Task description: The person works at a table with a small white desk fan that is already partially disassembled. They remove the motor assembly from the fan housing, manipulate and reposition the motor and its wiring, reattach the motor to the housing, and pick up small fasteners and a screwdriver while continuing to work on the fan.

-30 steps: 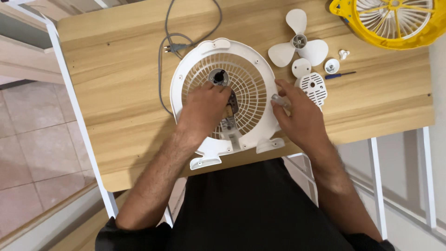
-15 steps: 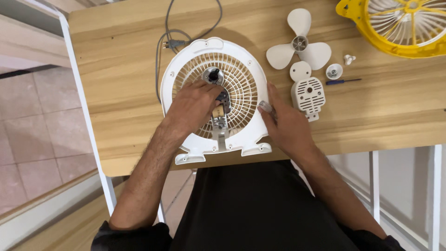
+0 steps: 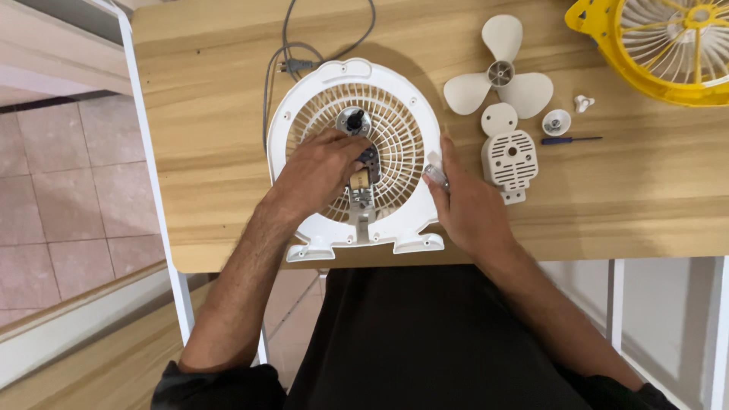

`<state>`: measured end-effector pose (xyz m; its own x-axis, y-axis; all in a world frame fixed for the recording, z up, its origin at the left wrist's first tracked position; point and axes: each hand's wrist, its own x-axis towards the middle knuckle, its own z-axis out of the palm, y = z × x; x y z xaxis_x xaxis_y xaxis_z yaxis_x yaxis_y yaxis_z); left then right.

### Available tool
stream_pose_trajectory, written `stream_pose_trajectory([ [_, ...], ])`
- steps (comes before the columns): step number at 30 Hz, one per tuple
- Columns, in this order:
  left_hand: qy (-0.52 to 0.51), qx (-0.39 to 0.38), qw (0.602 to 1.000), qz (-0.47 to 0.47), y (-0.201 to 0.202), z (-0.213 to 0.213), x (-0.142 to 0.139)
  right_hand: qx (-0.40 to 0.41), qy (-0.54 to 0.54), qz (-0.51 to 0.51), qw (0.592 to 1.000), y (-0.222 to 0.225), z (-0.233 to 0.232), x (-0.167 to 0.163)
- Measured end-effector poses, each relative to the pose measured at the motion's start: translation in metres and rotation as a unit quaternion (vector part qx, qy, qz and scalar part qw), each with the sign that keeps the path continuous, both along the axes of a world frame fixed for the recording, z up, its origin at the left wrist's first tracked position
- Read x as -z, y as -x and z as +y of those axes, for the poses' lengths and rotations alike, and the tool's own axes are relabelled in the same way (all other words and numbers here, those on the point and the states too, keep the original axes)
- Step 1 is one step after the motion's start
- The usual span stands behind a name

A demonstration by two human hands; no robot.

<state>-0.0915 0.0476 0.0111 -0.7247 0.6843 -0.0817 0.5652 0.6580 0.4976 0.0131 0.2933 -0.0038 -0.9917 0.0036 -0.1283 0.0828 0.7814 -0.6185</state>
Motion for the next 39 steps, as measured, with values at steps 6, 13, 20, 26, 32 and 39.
stream_pose_trajectory([
  [6, -0.038, -0.034, 0.995, 0.088, -0.016, -0.002, -0.016, 0.013, -0.043, -0.008, 0.999, -0.001, -0.003, -0.003],
  [13, -0.013, -0.113, 0.977, 0.179, -0.026, -0.019, -0.039, 0.051, -0.011, 0.119, 0.991, 0.005, 0.006, -0.026],
  [20, -0.166, -0.261, 0.950, -0.043, -0.027, -0.019, -0.028, -0.002, 0.001, 0.118, 0.993, 0.023, -0.002, -0.058],
  [26, -0.476, -0.241, 0.807, -0.253, -0.013, -0.013, -0.002, -0.111, 0.013, 0.023, 0.994, 0.050, -0.042, -0.049],
  [32, -0.510, -0.290, 0.678, -0.443, -0.022, -0.004, 0.020, -0.145, -0.058, 0.009, 0.988, 0.068, -0.063, -0.026],
  [39, -0.529, -0.297, 0.670, -0.429, -0.033, 0.006, 0.042, -0.147, -0.071, -0.032, 0.986, 0.071, -0.057, -0.017],
])
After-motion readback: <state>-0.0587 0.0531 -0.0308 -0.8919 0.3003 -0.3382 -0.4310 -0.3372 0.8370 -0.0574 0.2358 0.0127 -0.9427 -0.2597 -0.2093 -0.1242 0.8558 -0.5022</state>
